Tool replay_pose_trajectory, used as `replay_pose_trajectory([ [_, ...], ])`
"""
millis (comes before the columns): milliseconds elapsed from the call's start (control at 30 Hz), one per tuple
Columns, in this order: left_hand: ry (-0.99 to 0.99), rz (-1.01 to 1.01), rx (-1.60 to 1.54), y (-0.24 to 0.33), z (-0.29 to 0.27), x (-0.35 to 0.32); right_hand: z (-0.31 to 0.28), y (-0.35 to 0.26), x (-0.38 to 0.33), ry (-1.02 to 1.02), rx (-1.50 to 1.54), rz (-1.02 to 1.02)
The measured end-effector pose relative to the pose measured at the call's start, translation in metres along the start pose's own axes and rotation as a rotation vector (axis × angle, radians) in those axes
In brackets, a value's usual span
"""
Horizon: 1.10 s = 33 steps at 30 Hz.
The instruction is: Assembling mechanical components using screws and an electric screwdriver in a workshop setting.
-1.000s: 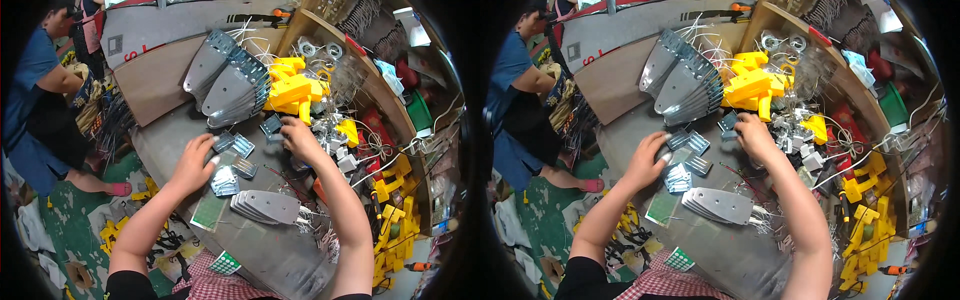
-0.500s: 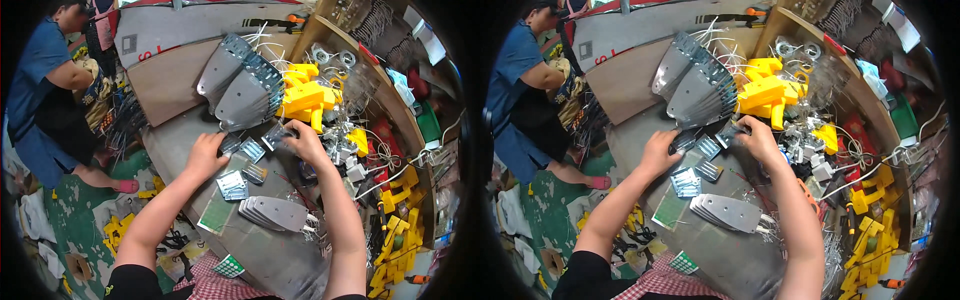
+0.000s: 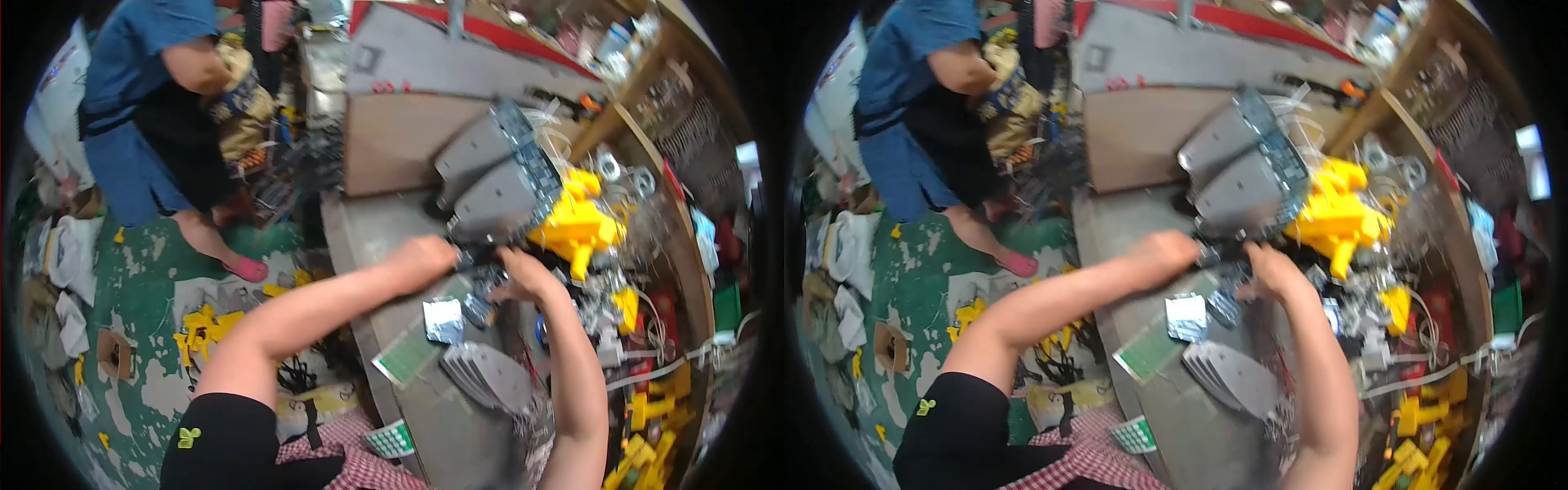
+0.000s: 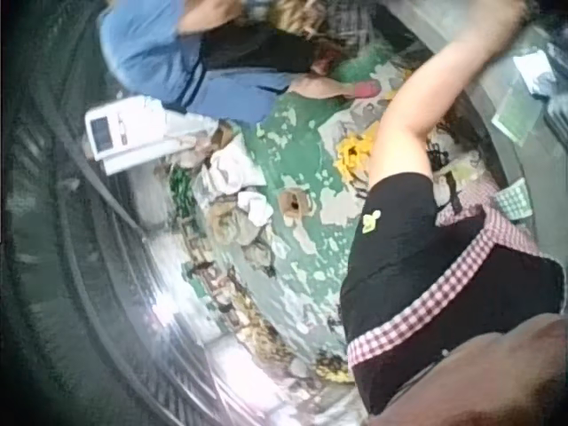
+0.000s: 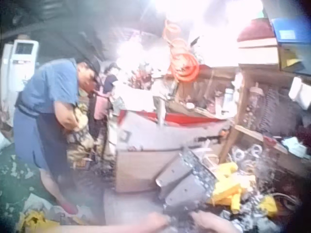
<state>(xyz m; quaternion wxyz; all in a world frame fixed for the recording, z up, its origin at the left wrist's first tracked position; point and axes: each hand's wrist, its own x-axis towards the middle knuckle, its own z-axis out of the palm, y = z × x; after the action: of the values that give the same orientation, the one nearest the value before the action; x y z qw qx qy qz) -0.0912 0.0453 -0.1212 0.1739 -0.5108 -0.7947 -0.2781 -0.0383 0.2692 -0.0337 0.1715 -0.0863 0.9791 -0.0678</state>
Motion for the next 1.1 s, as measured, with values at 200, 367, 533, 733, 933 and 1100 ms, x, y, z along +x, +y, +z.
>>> replay_pose_trajectory([
  [200,0.070,-0.662,-0.732,0.006,-0.055,-0.011,-0.009,0.023,-0.038,0.054,0.537,0.112],
  [367,-0.455,-0.354,-0.690,0.050,-0.058,-0.013,0.017,0.028,-0.067,-0.059,0.803,0.173],
  [533,-0.567,-0.280,-0.484,0.060,-0.050,-0.008,0.042,-0.020,-0.048,0.009,1.024,0.210],
  [733,-0.645,-0.384,-0.460,0.057,-0.051,0.005,0.049,-0.033,-0.038,0.202,1.094,0.250],
  [933,-0.624,-0.285,-0.471,0.053,-0.050,0.003,0.024,-0.013,-0.068,0.489,1.310,0.276],
  [1100,-0.811,-0.324,-0.669,0.053,-0.040,0.009,0.034,-0.027,-0.145,0.690,1.544,0.246],
])
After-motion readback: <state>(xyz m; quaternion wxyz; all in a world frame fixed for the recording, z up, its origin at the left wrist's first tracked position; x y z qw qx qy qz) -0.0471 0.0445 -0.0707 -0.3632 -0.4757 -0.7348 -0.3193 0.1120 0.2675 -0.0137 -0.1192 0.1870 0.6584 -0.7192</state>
